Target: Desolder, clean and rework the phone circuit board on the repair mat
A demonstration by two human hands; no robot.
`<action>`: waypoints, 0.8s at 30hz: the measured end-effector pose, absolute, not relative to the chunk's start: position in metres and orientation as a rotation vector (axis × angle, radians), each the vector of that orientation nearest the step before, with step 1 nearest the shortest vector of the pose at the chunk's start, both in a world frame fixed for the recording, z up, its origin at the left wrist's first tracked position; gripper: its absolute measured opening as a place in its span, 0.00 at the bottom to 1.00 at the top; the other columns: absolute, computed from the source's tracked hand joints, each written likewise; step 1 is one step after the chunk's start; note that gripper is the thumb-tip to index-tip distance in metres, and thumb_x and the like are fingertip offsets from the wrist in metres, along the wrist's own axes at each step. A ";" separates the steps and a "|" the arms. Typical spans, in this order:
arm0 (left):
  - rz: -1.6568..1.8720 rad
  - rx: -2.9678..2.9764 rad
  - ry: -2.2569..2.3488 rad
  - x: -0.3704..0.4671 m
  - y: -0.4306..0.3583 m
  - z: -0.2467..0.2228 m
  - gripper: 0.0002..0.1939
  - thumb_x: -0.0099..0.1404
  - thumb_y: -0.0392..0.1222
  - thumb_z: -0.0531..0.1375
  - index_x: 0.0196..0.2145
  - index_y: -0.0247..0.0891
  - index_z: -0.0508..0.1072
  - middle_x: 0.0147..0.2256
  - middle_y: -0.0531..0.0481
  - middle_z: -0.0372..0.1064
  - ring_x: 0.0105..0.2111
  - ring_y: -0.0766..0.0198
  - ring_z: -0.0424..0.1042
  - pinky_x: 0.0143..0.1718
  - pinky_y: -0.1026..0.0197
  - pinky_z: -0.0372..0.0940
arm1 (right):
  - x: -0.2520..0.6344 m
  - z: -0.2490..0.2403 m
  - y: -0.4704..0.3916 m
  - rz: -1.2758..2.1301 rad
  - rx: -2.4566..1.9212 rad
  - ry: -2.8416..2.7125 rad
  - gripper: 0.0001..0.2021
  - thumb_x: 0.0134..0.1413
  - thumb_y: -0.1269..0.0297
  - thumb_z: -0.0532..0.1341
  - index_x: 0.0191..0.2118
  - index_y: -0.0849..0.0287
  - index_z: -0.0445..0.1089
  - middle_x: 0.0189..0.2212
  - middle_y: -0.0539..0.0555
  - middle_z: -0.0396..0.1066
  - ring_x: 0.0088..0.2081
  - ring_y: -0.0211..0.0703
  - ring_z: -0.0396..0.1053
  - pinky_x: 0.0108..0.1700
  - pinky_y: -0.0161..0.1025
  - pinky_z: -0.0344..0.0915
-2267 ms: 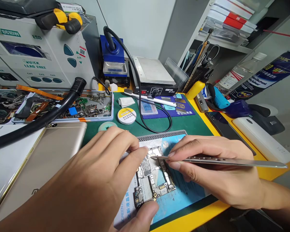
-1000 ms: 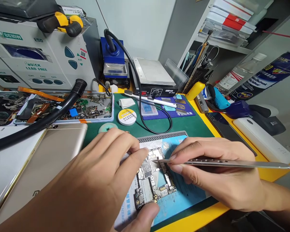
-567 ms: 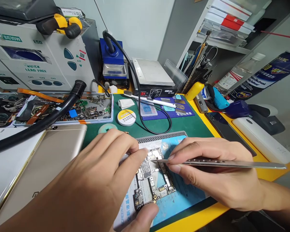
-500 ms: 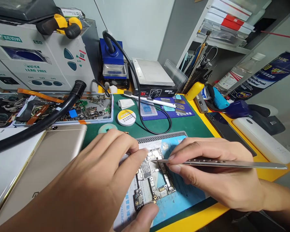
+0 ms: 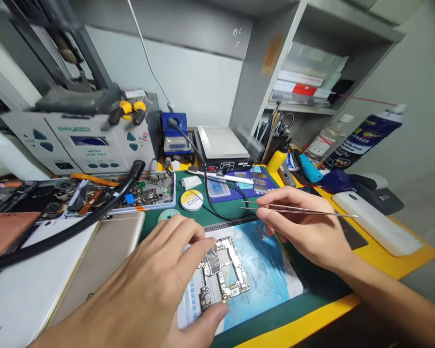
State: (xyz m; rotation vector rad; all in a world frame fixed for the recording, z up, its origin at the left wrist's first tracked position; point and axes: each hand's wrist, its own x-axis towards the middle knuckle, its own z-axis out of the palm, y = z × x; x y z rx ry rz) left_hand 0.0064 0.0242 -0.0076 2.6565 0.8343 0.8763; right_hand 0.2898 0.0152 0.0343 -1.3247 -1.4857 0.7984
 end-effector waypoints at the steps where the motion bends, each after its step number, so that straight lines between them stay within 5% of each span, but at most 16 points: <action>1: 0.911 2.628 0.809 0.006 0.025 -0.007 0.21 0.65 0.42 0.70 0.55 0.43 0.76 0.52 0.45 0.75 0.51 0.49 0.75 0.49 0.50 0.72 | 0.293 0.034 0.019 0.834 -1.340 -1.469 0.10 0.55 0.65 0.81 0.38 0.57 0.81 0.21 0.46 0.76 0.19 0.35 0.69 0.19 0.29 0.64; 7: 0.749 2.567 0.802 0.006 0.028 -0.003 0.20 0.65 0.45 0.72 0.53 0.40 0.79 0.51 0.43 0.74 0.52 0.48 0.74 0.53 0.46 0.73 | 0.308 0.021 0.040 1.035 -1.395 -1.423 0.22 0.55 0.48 0.79 0.46 0.60 0.82 0.20 0.47 0.73 0.20 0.36 0.64 0.20 0.31 0.58; 15: 0.751 2.610 0.810 0.008 0.033 -0.008 0.22 0.63 0.50 0.72 0.52 0.39 0.80 0.49 0.43 0.73 0.49 0.49 0.73 0.53 0.45 0.73 | 0.331 0.024 0.061 0.970 -1.440 -1.510 0.27 0.47 0.42 0.80 0.38 0.63 0.82 0.29 0.54 0.78 0.24 0.39 0.69 0.20 0.35 0.58; 19: 0.748 2.633 0.813 0.008 0.034 -0.006 0.24 0.62 0.52 0.73 0.51 0.38 0.80 0.48 0.43 0.74 0.49 0.48 0.74 0.53 0.46 0.74 | 0.340 0.024 0.069 0.825 -1.564 -1.550 0.22 0.60 0.45 0.76 0.41 0.63 0.80 0.25 0.49 0.74 0.23 0.37 0.66 0.23 0.35 0.59; 24: 0.728 2.670 0.793 0.008 0.034 -0.001 0.20 0.64 0.53 0.73 0.47 0.38 0.80 0.47 0.43 0.74 0.48 0.50 0.74 0.53 0.47 0.74 | 0.339 0.019 0.072 0.565 -1.809 -1.651 0.14 0.76 0.55 0.70 0.41 0.61 0.78 0.34 0.48 0.77 0.32 0.40 0.75 0.39 0.40 0.77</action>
